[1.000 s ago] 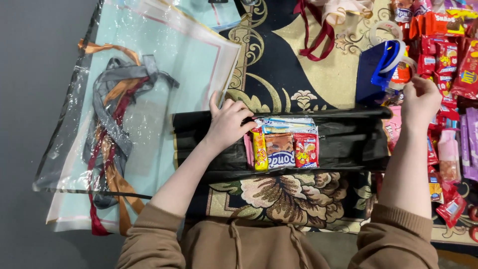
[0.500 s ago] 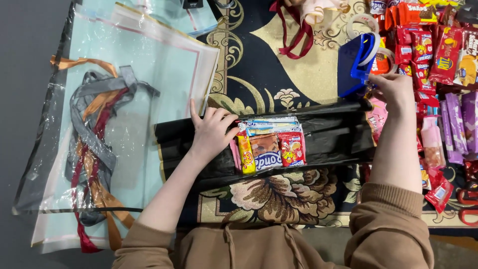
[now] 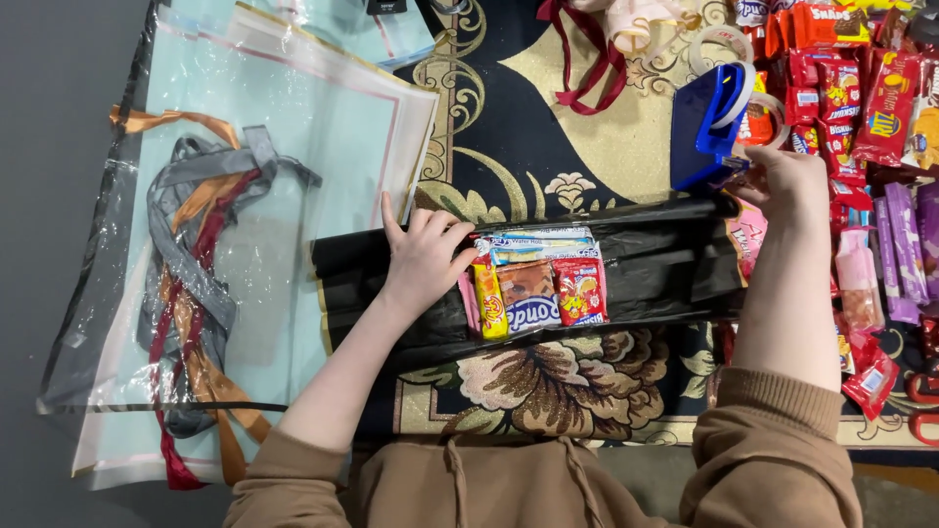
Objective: Wrapping snack packages in black paper and clear plastic to create a gift arrangement, securing it with tape.
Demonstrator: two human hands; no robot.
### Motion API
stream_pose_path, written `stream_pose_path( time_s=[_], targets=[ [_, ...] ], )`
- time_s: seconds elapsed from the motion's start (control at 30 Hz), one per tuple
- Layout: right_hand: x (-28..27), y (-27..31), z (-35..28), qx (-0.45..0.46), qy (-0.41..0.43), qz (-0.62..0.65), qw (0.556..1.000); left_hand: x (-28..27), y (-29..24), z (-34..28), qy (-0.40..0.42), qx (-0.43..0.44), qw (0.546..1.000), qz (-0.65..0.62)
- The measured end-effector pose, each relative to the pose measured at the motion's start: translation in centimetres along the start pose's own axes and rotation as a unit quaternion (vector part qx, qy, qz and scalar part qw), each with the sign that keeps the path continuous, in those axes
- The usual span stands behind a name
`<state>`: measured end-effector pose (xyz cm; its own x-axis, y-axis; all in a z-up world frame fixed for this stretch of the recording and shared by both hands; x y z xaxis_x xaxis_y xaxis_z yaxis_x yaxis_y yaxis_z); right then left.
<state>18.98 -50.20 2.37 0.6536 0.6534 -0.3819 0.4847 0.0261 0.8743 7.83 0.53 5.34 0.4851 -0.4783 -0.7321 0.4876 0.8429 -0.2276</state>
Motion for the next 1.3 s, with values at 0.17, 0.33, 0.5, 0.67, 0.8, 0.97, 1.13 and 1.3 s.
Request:
stream_pose_path(
  time_s=[0.17, 0.33, 0.5, 0.67, 0.8, 0.97, 1.13, 1.3],
  targets=[
    [-1.0, -1.5, -0.8, 0.010, -0.027, 0.064, 0.998, 0.1, -0.1, -0.2, -0.003, 0.004, 1.000, 0.004],
    [-0.6, -3.1, -2.0, 0.011, -0.042, 0.120, 0.992, 0.1, -0.1, -0.3, -0.007, 0.007, 1.000, 0.008],
    [0.4, -6.0, -1.4, 0.077, -0.058, 0.139, 0.986, 0.1, -0.1, -0.3, -0.003, -0.002, 1.000, 0.004],
    [0.2, -5.6, -3.2, 0.079, -0.080, 0.201, 0.973, 0.2, 0.0, -0.5, 0.003, -0.008, 1.000, -0.002],
    [0.5, -7.0, -2.0, 0.064, -0.082, 0.260, 0.960, 0.4, 0.1, -0.5, 0.003, -0.010, 1.000, -0.003],
    [0.8, -7.9, -1.8, 0.061, -0.100, 0.232, 0.966, 0.4, 0.0, -0.4, 0.005, -0.014, 1.000, -0.008],
    [1.1, -7.3, -2.0, 0.046, -0.109, 0.177, 0.977, 0.4, 0.0, -0.5, 0.010, -0.018, 1.000, -0.011],
    [1.3, -7.4, -1.2, 0.026, -0.104, 0.162, 0.981, 0.4, 0.0, -0.4, 0.015, -0.022, 1.000, -0.014]
  ],
)
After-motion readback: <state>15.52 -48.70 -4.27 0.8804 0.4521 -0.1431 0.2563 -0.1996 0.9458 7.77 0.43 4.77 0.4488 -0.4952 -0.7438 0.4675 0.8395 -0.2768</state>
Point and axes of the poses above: each hand's wrist, its own z-axis towards the middle knuckle, its own x-axis out of the palm, y = z × x, the point moved 7 cm from there along z, towards the middle knuckle, and after that the axes turned 14 degrees about -y, right-handed, at the moved point
